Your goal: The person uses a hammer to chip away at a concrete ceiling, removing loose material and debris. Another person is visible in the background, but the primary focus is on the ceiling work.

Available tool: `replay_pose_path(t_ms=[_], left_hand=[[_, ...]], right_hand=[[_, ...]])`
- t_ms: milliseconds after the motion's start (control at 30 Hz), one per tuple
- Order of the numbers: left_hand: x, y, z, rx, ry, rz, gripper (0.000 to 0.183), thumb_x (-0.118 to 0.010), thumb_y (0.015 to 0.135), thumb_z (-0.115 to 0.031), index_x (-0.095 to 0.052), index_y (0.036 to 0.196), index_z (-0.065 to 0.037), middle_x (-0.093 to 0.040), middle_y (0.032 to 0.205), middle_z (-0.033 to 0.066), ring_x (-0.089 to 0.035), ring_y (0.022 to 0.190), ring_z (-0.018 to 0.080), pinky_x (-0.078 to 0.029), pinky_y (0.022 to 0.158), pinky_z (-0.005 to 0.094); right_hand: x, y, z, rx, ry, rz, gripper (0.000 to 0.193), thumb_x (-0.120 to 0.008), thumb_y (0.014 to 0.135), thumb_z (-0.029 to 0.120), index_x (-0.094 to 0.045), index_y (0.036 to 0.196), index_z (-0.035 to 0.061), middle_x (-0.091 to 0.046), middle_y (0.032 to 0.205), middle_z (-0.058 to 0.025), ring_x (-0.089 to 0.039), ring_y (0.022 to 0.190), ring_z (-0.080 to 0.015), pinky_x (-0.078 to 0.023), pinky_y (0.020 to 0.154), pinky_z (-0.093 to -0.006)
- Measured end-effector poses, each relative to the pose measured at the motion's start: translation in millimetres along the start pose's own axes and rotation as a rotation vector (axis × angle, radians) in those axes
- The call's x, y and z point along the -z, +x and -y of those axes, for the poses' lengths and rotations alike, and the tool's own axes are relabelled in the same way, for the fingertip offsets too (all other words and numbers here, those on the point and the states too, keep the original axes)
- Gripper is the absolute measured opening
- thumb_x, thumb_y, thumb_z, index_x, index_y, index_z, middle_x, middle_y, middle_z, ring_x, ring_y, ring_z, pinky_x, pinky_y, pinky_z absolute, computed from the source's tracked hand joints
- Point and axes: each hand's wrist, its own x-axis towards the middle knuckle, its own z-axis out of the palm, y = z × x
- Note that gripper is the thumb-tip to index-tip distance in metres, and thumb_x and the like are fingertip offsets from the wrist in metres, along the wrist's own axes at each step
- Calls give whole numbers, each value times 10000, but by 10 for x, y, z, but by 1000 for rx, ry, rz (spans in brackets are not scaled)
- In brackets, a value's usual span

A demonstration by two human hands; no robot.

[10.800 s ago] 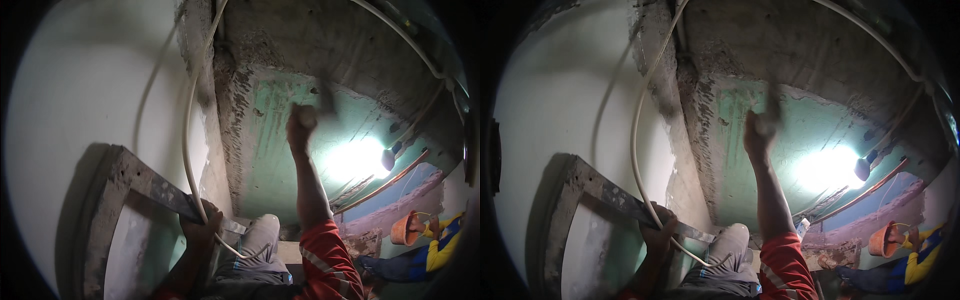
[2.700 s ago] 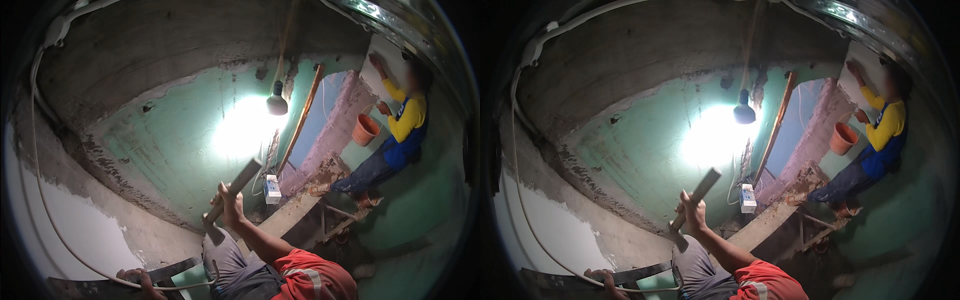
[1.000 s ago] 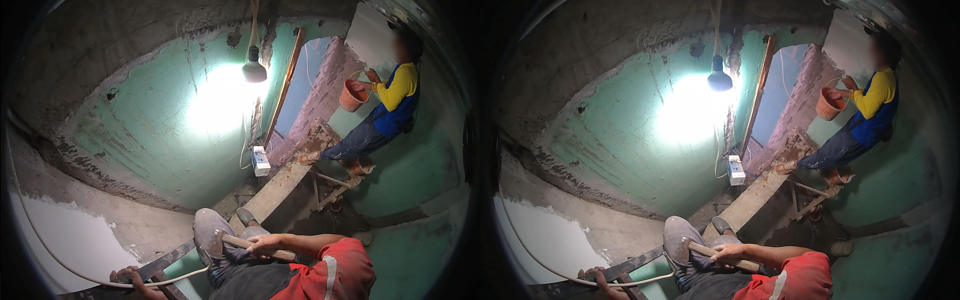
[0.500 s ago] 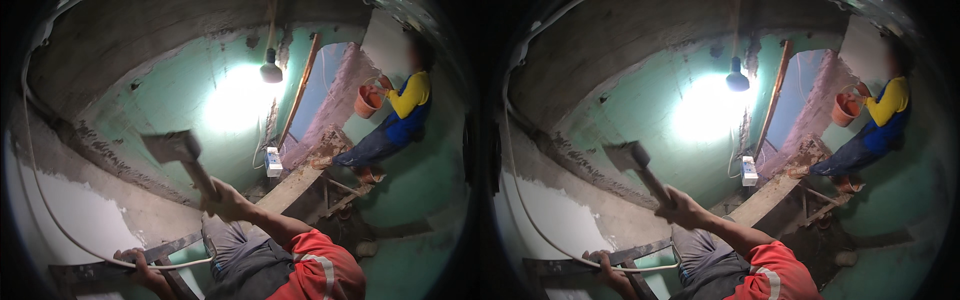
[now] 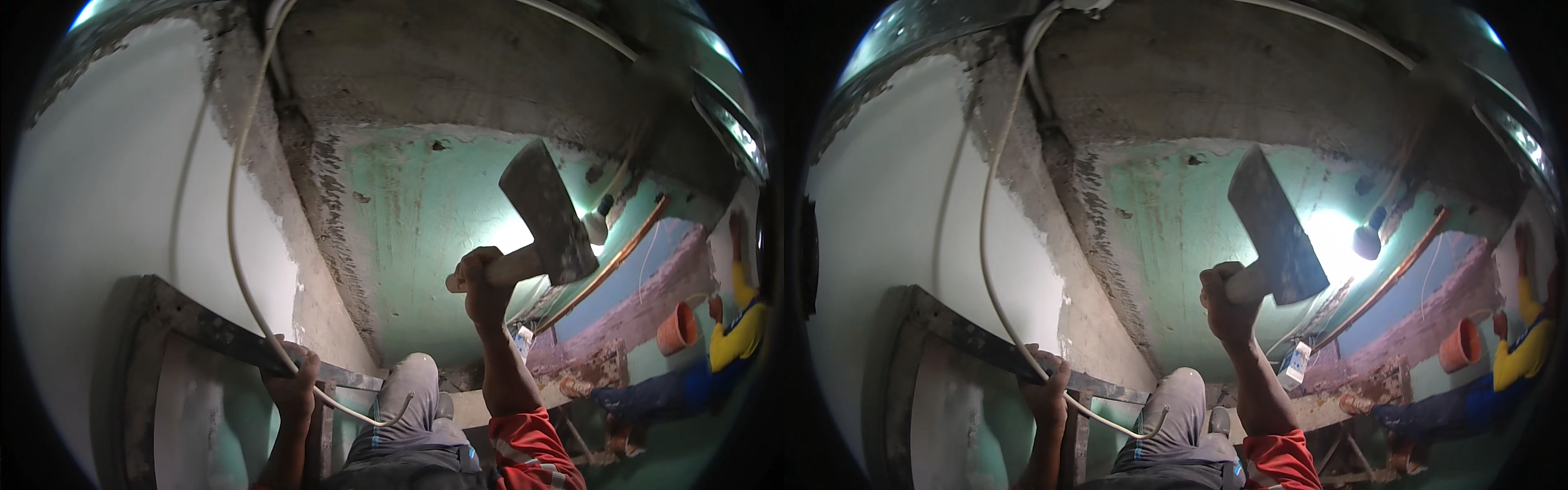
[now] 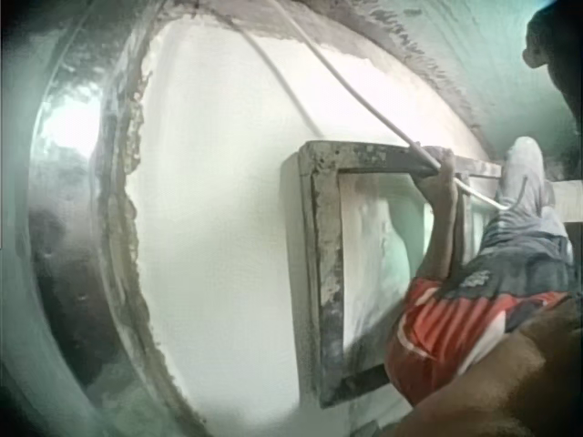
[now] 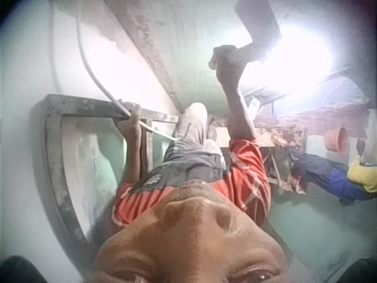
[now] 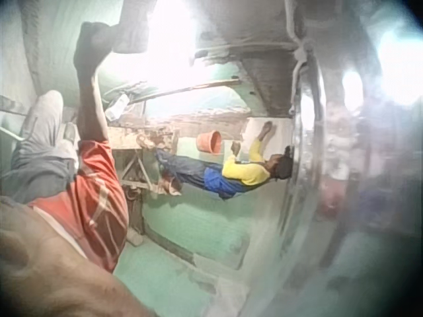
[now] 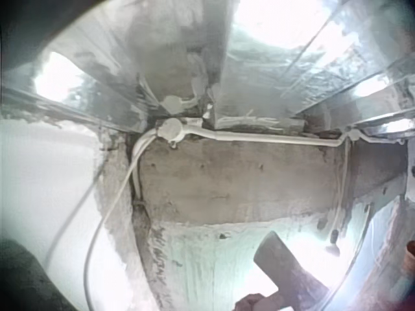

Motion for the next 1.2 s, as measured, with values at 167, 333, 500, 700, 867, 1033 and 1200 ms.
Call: replay_pose_path(t_ms=[167, 333, 500, 700, 867, 1033, 1200], left_hand=[[-27, 10, -61, -5, -18, -37, 448, -736, 726, 22, -509, 1112, 1, -577, 909, 52, -581, 839, 144, -489, 802, 307], [57, 2, 3, 50, -21, 32, 479, -720, 730, 50, -481, 1145, 26, -519, 969, 53, -542, 898, 125, -488, 810, 277], [22, 31, -4, 45, -28, 48, 557, -724, 726, 64, -447, 1209, 40, -546, 953, 52, -577, 871, 127, -504, 790, 269], [4, 6, -89, 125, -22, -1, 563, -726, 716, 63, -451, 1205, 20, -582, 870, 39, -607, 783, 133, -518, 741, 282], [20, -7, -62, 78, -45, -5, 531, -717, 709, 68, -465, 1173, 14, -573, 862, 44, -602, 792, 133, -517, 735, 281], [-24, -1, -65, 72, -91, -4, 534, -711, 703, 72, -459, 1169, 11, -579, 856, 51, -602, 777, 141, -519, 732, 284], [18, 44, -49, 78, -39, 16, 554, -714, 705, 78, -444, 1185, 16, -585, 836, 45, -602, 744, 144, -522, 718, 288]], right_hand=[[-169, 72, 380, 39, -110, 3, 76, -646, 859, 17, -577, 837, -7, -580, 622, -52, -554, 530, -102, -441, 493, -255], [-336, 318, 577, 647, 346, 157, 130, -561, 955, 123, -489, 901, 28, -563, 689, -96, -531, 596, -153, -463, 556, -299], [-754, 719, 11, 758, 155, 31, 158, -615, 939, 161, -542, 887, 31, -580, 713, -80, -551, 623, -144, -474, 579, -322], [-916, 965, -446, -286, -433, 161, 356, -712, 858, 338, -633, 855, -10, -565, 648, -21, -481, 582, -134, -411, 537, -347], [-966, 704, 99, -116, 107, 43, 181, -690, 886, 146, -565, 789, 60, -536, 568, -22, -482, 448, -80, -385, 406, -285], [-1130, 1030, -109, 441, 175, 86, 161, -632, 914, 113, -569, 798, 21, -540, 658, -13, -465, 540, -100, -413, 501, -299], [-1149, 1220, -765, -187, -382, 169, 360, -733, 838, 303, -586, 748, -13, -526, 596, 4, -455, 548, -88, -365, 482, -316]])
